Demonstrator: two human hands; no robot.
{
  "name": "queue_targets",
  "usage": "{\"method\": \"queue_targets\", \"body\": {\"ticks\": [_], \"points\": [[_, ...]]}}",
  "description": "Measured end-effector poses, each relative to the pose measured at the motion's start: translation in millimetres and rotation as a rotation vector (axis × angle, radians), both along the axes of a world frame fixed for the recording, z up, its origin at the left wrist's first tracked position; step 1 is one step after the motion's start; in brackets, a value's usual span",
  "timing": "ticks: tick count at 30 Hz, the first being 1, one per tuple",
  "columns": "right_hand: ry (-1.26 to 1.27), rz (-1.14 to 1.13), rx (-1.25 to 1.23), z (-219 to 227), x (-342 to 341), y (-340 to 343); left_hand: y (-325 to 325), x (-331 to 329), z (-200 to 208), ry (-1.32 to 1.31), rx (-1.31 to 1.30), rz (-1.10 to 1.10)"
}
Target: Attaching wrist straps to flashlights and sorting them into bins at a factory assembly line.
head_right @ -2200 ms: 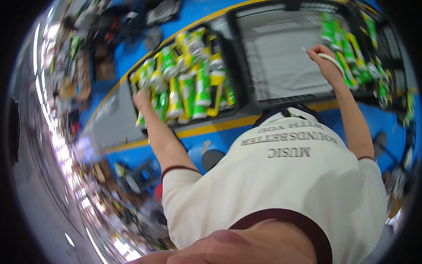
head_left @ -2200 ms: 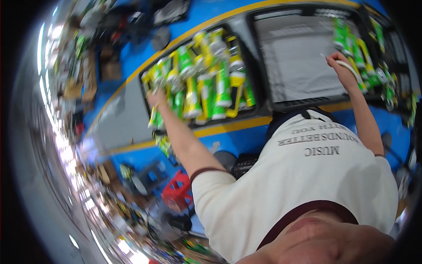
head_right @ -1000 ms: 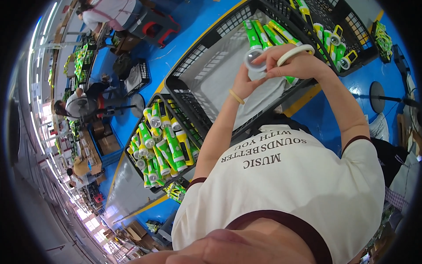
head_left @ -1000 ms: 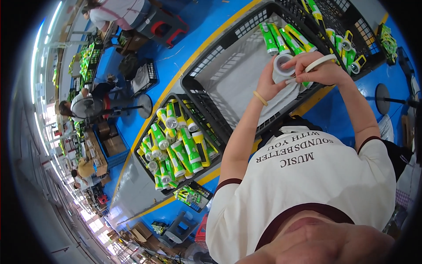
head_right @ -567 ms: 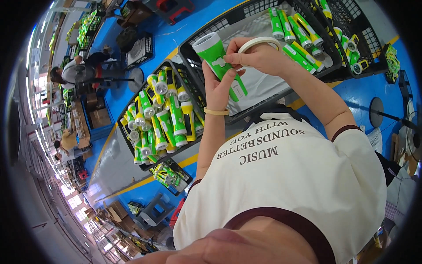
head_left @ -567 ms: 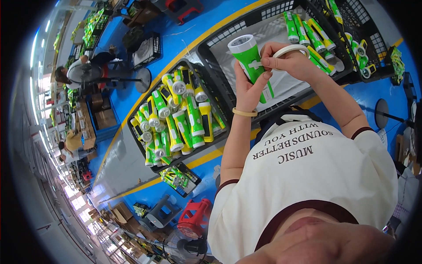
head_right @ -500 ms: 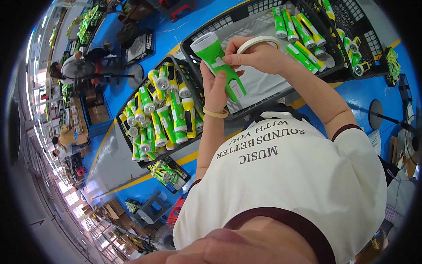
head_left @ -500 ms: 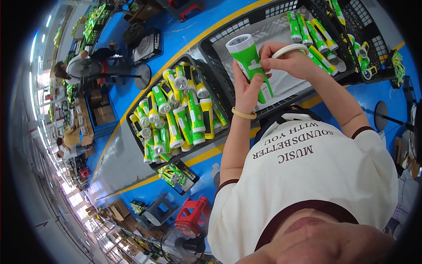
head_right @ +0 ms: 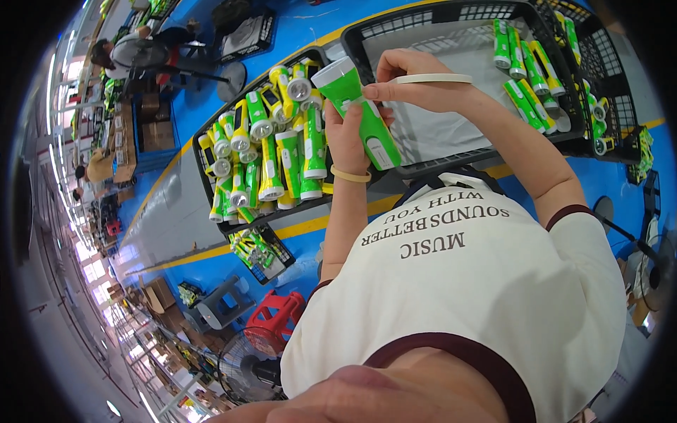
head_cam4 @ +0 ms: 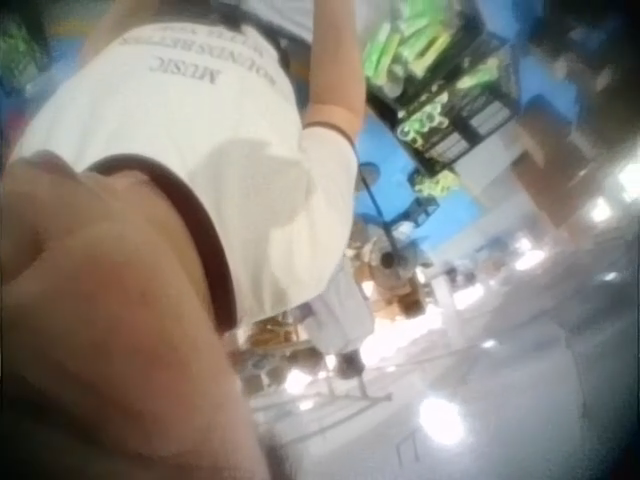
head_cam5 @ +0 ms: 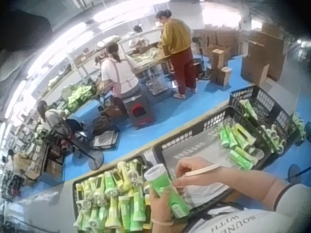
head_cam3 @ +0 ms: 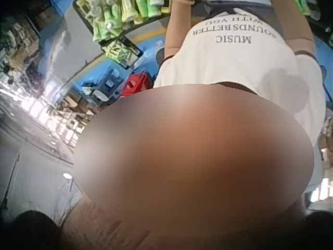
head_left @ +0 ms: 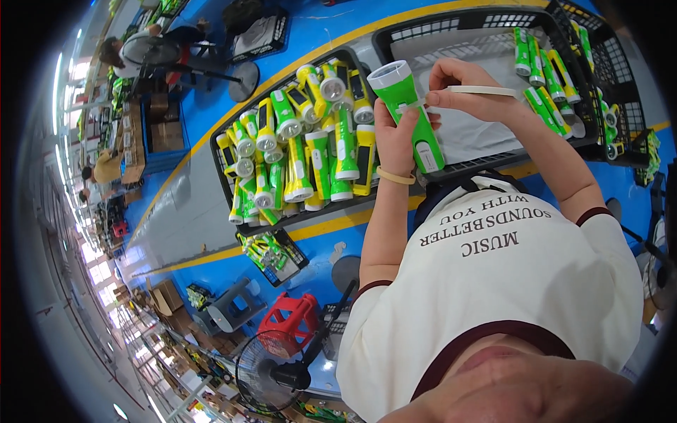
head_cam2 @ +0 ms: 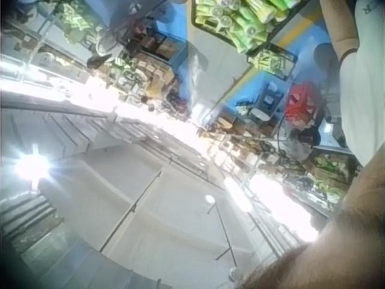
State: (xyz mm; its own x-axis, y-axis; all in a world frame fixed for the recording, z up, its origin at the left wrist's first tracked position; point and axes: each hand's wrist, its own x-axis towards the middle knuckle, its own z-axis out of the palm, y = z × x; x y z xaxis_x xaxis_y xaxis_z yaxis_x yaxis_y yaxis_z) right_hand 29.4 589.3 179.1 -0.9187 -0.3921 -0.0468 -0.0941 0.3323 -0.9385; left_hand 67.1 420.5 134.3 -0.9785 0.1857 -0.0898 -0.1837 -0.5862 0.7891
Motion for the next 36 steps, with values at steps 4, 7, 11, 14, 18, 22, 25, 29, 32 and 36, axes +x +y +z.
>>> {"method": "queue_targets", "body": {"ticks": [4,7,11,14,18,22,25,29,32,36], "points": [[0.180,0.070,0.079,-16.4,-7.1,-23.8,-32.7,-12.1,-16.5,0.061,-0.299,0.193],[0.088,-0.001,0.018,-35.0,-10.7,-48.3,-37.0,-8.1,-14.2,-0.104,-0.261,0.256],[-0.044,-0.164,-0.031,-61.2,-10.8,-58.3,-54.9,-21.8,-36.1,-0.237,-0.068,0.431],[-0.184,-0.355,-0.163,-95.7,-25.8,3.3,-152.0,-70.9,-69.7,-0.139,-0.413,0.647],[-0.253,-0.463,-0.107,-122.6,-10.8,86.1,-199.3,-142.1,-72.5,-0.213,-1.842,0.274],[-0.249,-0.703,-0.165,-135.1,11.0,171.0,-182.4,-167.5,-84.3,-0.111,-2.123,-0.076],[-0.297,-0.830,-0.230,-153.9,33.1,267.7,-178.2,-164.7,-88.1,-0.131,-2.098,-0.019],[-0.349,-0.946,-0.271,-144.0,65.9,328.3,-172.1,-101.7,-93.8,-0.029,-1.221,0.438],[-0.423,-0.880,-0.380,-172.9,87.4,360.5,-103.9,-69.1,-104.5,0.390,-1.417,0.578],[-0.499,-0.828,-0.319,-179.2,77.5,350.0,-40.0,-66.2,-99.2,0.596,-1.925,0.365]]}}
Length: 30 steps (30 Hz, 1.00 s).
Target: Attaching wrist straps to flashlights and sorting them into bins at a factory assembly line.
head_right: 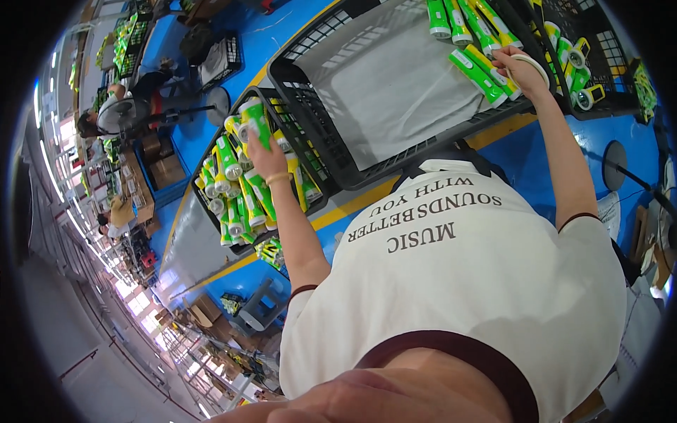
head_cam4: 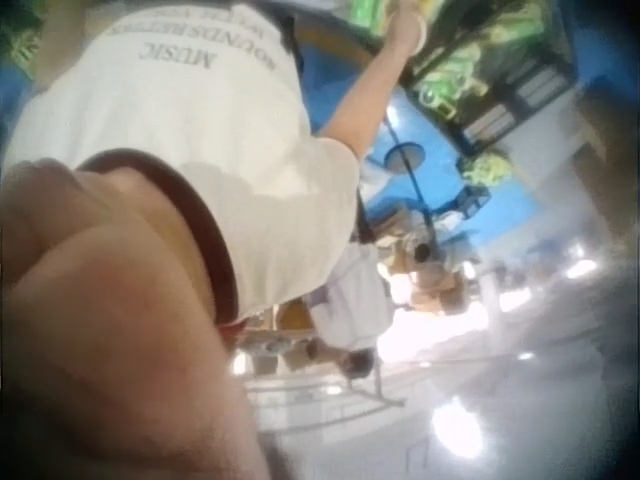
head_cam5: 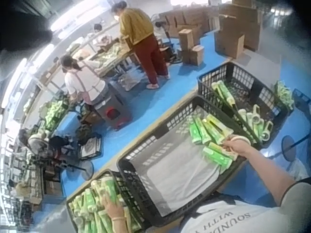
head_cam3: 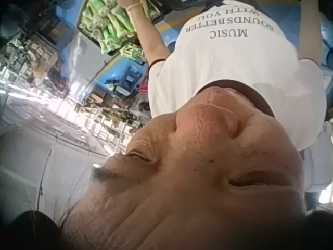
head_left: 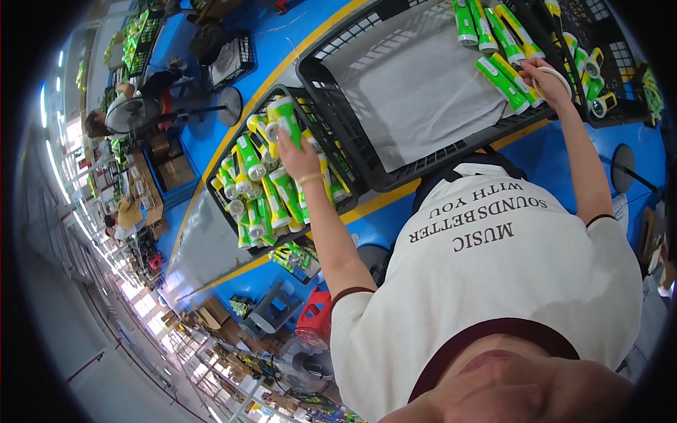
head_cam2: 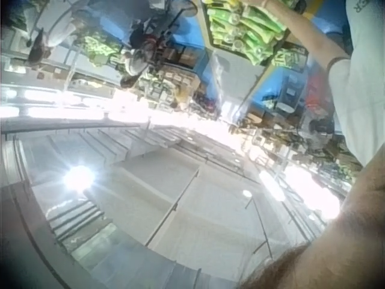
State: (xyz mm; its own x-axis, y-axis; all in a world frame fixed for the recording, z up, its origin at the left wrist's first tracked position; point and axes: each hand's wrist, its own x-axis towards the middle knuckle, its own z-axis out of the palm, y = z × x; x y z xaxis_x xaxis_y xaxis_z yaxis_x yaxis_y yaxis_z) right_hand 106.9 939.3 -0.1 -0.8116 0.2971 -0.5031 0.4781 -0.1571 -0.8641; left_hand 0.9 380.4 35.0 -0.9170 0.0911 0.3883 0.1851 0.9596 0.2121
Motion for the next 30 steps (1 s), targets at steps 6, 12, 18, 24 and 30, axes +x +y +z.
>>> {"method": "queue_targets", "body": {"ticks": [6,12,18,24,30], "points": [[-0.016,0.104,0.033,-11.6,-18.5,-1.2,41.2,-24.9,-3.4,-0.179,-0.240,0.409],[-0.126,0.106,-0.069,-9.4,-1.1,-5.1,18.5,9.3,-28.4,-0.109,-0.139,0.135],[-0.417,0.327,-0.080,-19.5,-10.0,-22.6,94.6,20.6,11.3,0.060,-0.031,0.012],[-0.411,0.408,-0.180,-109.3,-16.5,-14.9,234.3,55.9,-82.3,-1.041,0.501,-0.289],[-0.545,0.471,-0.336,-93.6,-37.6,-54.8,278.2,74.8,-181.3,-1.237,0.327,-0.460]]}}
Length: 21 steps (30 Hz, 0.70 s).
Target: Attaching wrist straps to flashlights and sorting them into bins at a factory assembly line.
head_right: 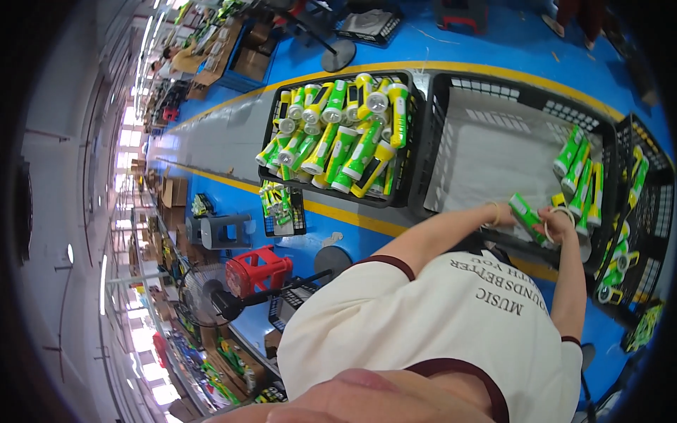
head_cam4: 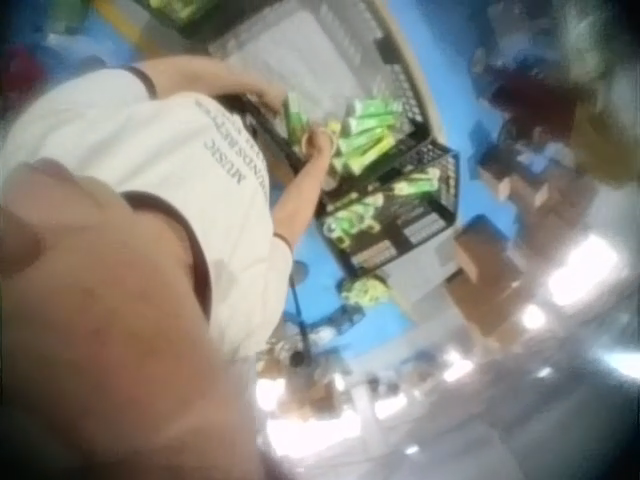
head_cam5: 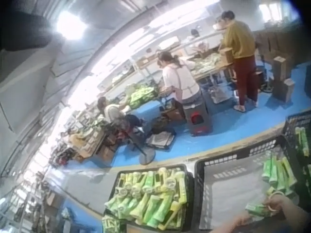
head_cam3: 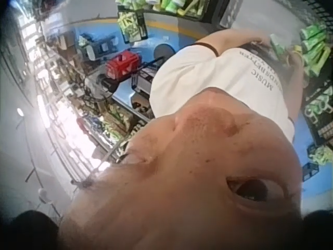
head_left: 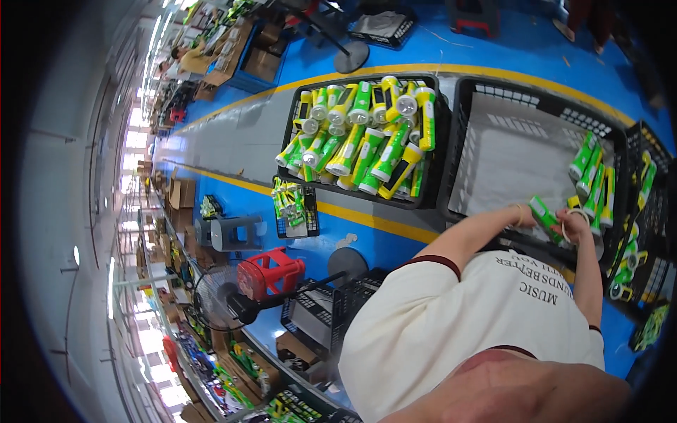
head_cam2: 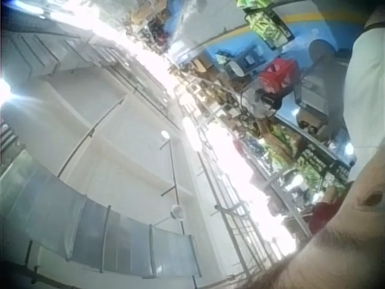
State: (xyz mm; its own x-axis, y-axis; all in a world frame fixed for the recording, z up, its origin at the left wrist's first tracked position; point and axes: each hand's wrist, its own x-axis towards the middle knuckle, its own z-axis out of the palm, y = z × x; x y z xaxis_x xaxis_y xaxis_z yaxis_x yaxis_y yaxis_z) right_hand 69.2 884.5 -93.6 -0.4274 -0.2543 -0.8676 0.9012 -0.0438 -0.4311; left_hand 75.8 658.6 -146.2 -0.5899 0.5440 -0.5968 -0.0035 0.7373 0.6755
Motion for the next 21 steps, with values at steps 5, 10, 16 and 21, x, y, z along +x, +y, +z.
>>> {"method": "queue_targets", "body": {"ticks": [5,10,16,21], "points": [[0.094,-0.040,-0.257,30.3,-11.6,-51.3,6.8,-8.5,27.4,-0.135,0.266,0.544],[0.309,-0.423,-0.449,84.9,-9.4,-83.3,-50.6,-22.1,152.4,-0.386,0.758,0.669],[0.704,-0.170,-0.262,206.5,-28.8,-165.9,-121.9,-26.8,202.5,-0.083,0.993,0.843],[0.814,0.097,-0.244,263.6,-27.3,-207.5,-162.1,-12.5,258.5,0.307,1.145,0.842]]}}
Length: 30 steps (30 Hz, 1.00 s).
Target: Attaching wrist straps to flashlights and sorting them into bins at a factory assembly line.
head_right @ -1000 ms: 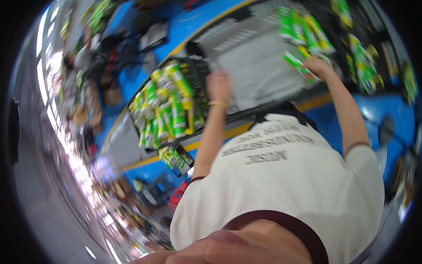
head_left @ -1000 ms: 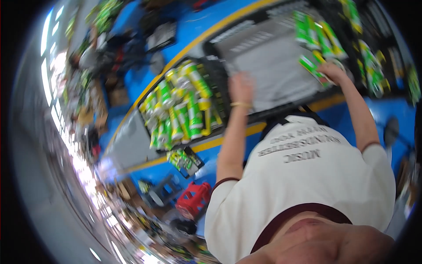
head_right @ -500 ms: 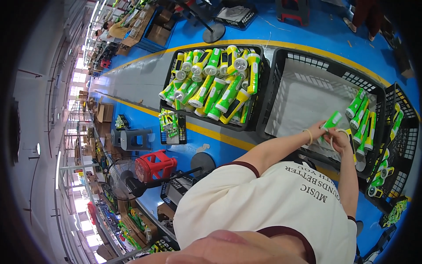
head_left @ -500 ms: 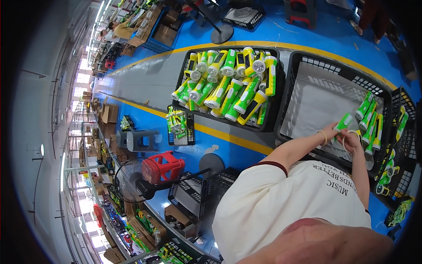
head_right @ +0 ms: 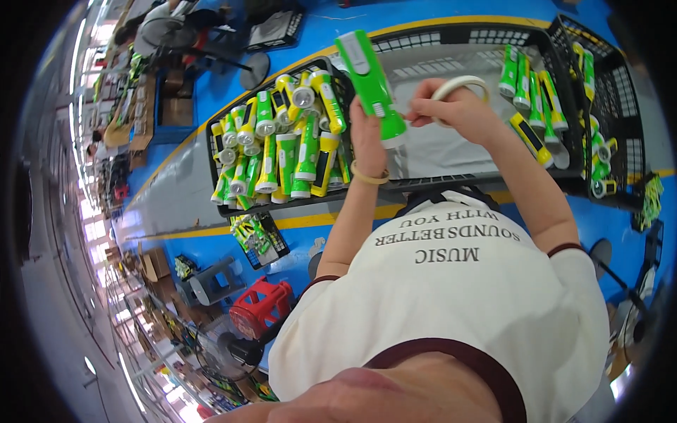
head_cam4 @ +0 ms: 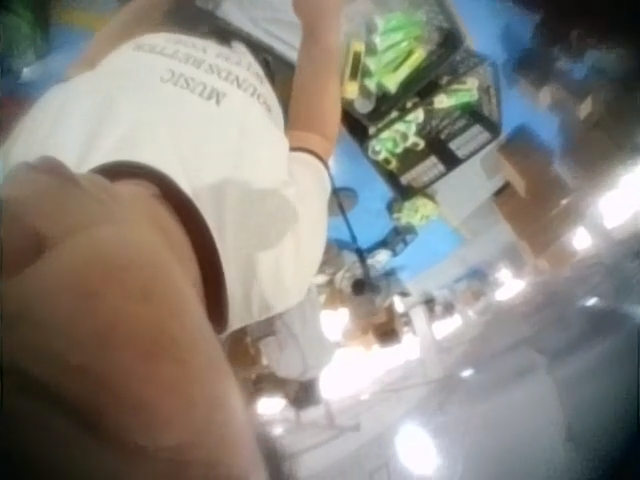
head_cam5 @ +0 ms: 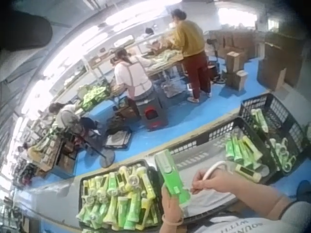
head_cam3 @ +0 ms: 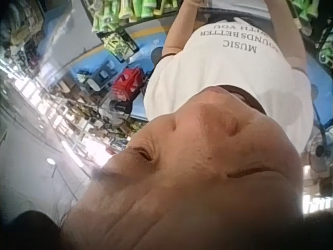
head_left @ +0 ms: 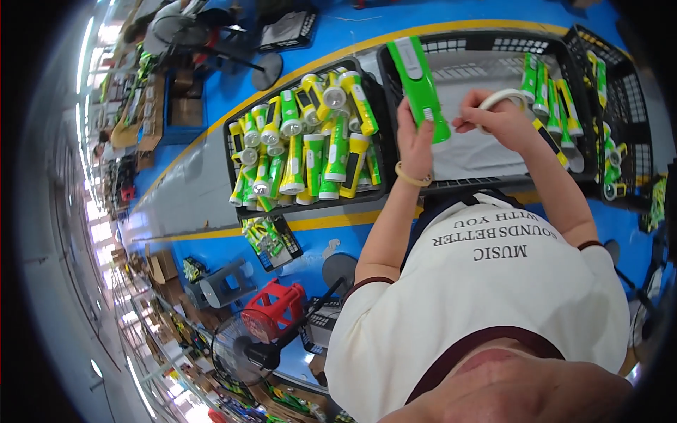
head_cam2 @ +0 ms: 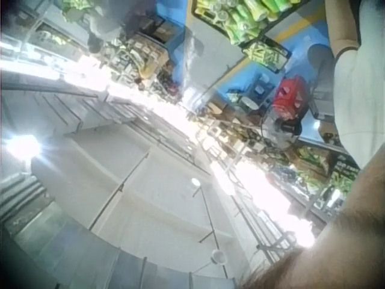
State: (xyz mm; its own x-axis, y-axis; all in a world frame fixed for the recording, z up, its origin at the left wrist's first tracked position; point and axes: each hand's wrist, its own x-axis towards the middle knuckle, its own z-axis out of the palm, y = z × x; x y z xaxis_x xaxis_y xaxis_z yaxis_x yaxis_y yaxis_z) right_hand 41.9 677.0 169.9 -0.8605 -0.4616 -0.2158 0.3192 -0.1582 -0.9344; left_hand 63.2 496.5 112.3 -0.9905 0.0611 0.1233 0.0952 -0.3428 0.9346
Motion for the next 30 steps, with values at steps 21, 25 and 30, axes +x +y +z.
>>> {"method": "queue_targets", "body": {"ticks": [21,25,30], "points": [[0.168,0.090,0.246,2.2,-7.8,-98.5,-73.0,22.1,9.1,-0.221,0.241,0.039],[0.246,0.156,0.342,-7.2,-14.8,-123.2,-99.6,23.1,1.2,-0.292,0.258,0.130],[0.458,0.024,0.344,-23.5,-2.2,-160.3,-124.2,23.7,0.5,-0.375,0.509,0.209]]}}
